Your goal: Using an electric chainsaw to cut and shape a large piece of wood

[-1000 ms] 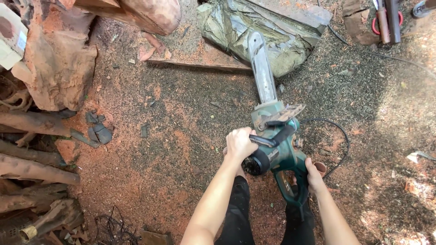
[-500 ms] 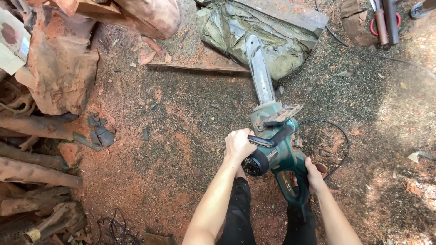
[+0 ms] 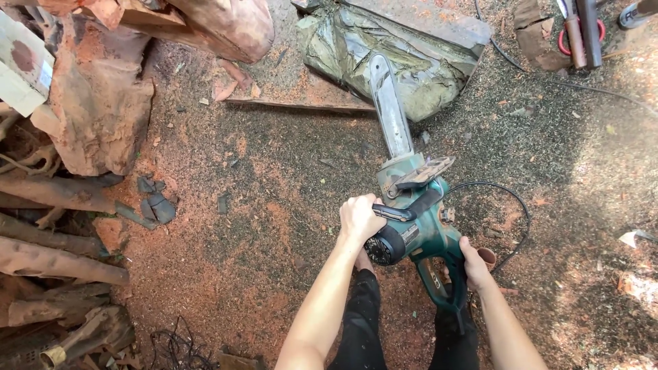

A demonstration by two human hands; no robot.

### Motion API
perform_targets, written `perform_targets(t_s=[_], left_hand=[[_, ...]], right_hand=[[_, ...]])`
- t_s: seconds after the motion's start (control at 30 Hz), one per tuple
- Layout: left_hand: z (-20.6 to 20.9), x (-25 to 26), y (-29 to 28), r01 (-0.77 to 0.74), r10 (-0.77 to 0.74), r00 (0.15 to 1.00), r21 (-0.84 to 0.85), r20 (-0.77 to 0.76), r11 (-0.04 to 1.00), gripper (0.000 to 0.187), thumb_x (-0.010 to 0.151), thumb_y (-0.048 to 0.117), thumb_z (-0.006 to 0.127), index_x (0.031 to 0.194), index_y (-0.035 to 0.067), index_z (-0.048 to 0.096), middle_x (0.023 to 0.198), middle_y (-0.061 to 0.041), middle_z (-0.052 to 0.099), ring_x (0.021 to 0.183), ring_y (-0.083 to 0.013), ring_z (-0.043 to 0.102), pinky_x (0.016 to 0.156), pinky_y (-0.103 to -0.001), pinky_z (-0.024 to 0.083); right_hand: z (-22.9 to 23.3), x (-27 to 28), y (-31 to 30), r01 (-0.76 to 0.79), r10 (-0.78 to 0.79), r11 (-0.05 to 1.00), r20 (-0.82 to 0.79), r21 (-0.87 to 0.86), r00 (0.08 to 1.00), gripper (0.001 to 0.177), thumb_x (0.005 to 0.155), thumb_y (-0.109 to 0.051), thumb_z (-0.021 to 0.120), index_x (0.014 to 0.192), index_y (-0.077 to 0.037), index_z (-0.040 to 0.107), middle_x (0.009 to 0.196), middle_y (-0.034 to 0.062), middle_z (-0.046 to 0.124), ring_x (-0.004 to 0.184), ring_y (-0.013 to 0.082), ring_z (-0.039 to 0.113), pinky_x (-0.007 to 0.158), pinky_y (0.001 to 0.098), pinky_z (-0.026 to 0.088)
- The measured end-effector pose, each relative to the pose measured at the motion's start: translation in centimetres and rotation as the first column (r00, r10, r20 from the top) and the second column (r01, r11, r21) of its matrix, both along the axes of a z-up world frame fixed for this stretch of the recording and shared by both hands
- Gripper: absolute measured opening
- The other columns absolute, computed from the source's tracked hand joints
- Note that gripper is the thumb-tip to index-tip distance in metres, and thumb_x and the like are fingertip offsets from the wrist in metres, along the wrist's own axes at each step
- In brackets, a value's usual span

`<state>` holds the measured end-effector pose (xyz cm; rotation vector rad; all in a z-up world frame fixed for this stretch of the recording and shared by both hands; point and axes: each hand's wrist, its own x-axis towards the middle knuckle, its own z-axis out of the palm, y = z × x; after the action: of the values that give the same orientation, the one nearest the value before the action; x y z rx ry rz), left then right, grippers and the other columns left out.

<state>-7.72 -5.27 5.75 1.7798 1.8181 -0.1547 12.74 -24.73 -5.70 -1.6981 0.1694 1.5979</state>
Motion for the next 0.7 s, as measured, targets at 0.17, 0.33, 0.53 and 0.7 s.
perform_targets(t_s=[0.17, 0.33, 0.53, 0.7], left_hand=[[0.5, 0.0, 0.1, 0.0, 0.0, 1.0, -0.025, 0.001, 1.0, 0.028, 0.088, 0.034, 0.056, 0.076, 0.013, 0.069, 0.077, -0.013, 0.072, 0.085, -0.0414, 0.074, 0.077, -0.049, 0.058], [0.8, 0.0, 0.2, -0.001, 0.001, 1.0, -0.021, 0.005, 1.0, 0.028, 0.088, 0.034, 0.055, 0.075, 0.013, 0.068, 0.076, -0.013, 0.072, 0.085, -0.041, 0.074, 0.077, -0.049, 0.058], [0.8, -0.3, 0.6, -0.011, 0.011, 1.0, 0.001, 0.011, 1.0, 0.027, 0.087, 0.034, 0.056, 0.074, 0.013, 0.068, 0.075, -0.012, 0.071, 0.085, -0.0398, 0.074, 0.076, -0.05, 0.058], [-0.8, -0.8, 0.5, -0.007, 0.006, 1.0, -0.03, -0.03, 1.0, 0.028, 0.087, 0.035, 0.055, 0.076, 0.014, 0.07, 0.076, -0.012, 0.072, 0.086, -0.0398, 0.075, 0.078, -0.048, 0.058]], right_hand=[[1.3, 0.1, 0.2, -0.013, 0.014, 1.0, -0.018, 0.022, 1.0, 0.063, 0.091, -0.059, 0.075, 0.107, 0.0, 0.059, 0.105, 0.019, 0.054, 0.104, 0.029, 0.061, 0.098, 0.0574, 0.045], [-0.6, 0.3, -0.3, -0.021, 0.023, 0.999, -0.066, 0.041, 0.998, 0.065, 0.093, -0.06, 0.071, 0.112, 0.002, 0.065, 0.107, 0.0189, 0.057, 0.107, 0.0314, 0.062, 0.1, 0.0605, 0.044], [-2.2, 0.2, -0.2, -0.028, 0.033, 0.998, -0.092, 0.053, 0.995, 0.069, 0.095, -0.062, 0.068, 0.116, 0.004, 0.066, 0.111, 0.0229, 0.063, 0.109, 0.0371, 0.064, 0.101, 0.0634, 0.044], [-4.2, 0.2, -0.8, -0.06, 0.067, 0.997, -0.143, 0.051, 0.987, 0.076, 0.095, -0.064, 0.063, 0.132, 0.002, 0.062, 0.128, 0.0262, 0.06, 0.12, 0.0415, 0.059, 0.104, 0.0648, 0.042]])
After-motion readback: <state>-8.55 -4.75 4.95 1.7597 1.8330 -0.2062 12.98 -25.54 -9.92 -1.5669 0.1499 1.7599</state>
